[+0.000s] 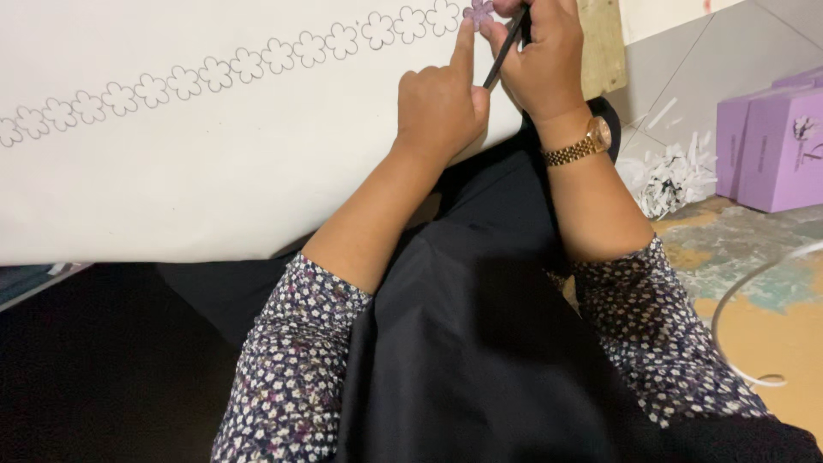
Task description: The person traces flower-shaped outlines from a template onto a large white fabric panel using a pen, working along a row of printed flower shapes. They then reposition the fabric and begin cutting along the edge of the fabric with red-handled scissors.
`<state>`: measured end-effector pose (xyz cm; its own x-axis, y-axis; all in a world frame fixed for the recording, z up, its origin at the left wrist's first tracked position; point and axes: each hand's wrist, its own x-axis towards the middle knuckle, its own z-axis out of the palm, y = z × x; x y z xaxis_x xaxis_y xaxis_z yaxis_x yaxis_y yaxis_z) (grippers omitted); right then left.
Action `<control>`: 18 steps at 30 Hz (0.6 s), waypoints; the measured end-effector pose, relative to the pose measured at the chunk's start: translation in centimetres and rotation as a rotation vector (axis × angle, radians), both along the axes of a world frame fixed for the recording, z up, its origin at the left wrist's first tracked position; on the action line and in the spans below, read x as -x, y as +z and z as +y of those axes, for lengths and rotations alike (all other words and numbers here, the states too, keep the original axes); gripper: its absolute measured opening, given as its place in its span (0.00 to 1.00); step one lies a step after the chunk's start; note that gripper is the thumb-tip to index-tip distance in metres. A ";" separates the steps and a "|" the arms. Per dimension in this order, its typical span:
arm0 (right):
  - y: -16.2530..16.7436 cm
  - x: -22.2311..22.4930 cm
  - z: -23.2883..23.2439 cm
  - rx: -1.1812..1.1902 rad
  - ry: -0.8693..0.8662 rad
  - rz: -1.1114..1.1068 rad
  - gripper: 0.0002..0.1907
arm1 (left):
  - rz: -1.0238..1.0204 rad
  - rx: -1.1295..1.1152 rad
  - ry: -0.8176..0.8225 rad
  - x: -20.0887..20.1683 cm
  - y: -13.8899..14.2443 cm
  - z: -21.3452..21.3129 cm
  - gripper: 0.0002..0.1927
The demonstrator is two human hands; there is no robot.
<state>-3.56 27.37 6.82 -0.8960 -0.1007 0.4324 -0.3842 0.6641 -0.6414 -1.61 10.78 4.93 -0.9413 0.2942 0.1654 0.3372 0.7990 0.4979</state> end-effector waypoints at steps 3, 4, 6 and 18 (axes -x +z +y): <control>-0.1 0.0 0.0 -0.027 -0.015 -0.078 0.10 | 0.006 -0.017 0.007 -0.3 0.0 -0.1 0.43; -0.1 0.1 0.0 -0.028 -0.025 -0.105 0.10 | -0.024 -0.010 -0.003 -0.3 0.0 -0.2 0.43; -0.1 0.0 0.0 -0.041 -0.005 -0.012 0.10 | -0.041 0.002 -0.012 -0.2 -0.1 -0.2 0.43; -0.4 -0.2 -0.2 0.016 0.013 -0.007 0.09 | -0.071 0.033 -0.010 -0.6 0.0 -0.3 0.44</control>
<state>-3.35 27.21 6.42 -0.8978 -0.1058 0.4275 -0.3882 0.6485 -0.6548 -1.06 10.50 4.89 -0.9473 0.3081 0.0879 0.3101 0.8123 0.4941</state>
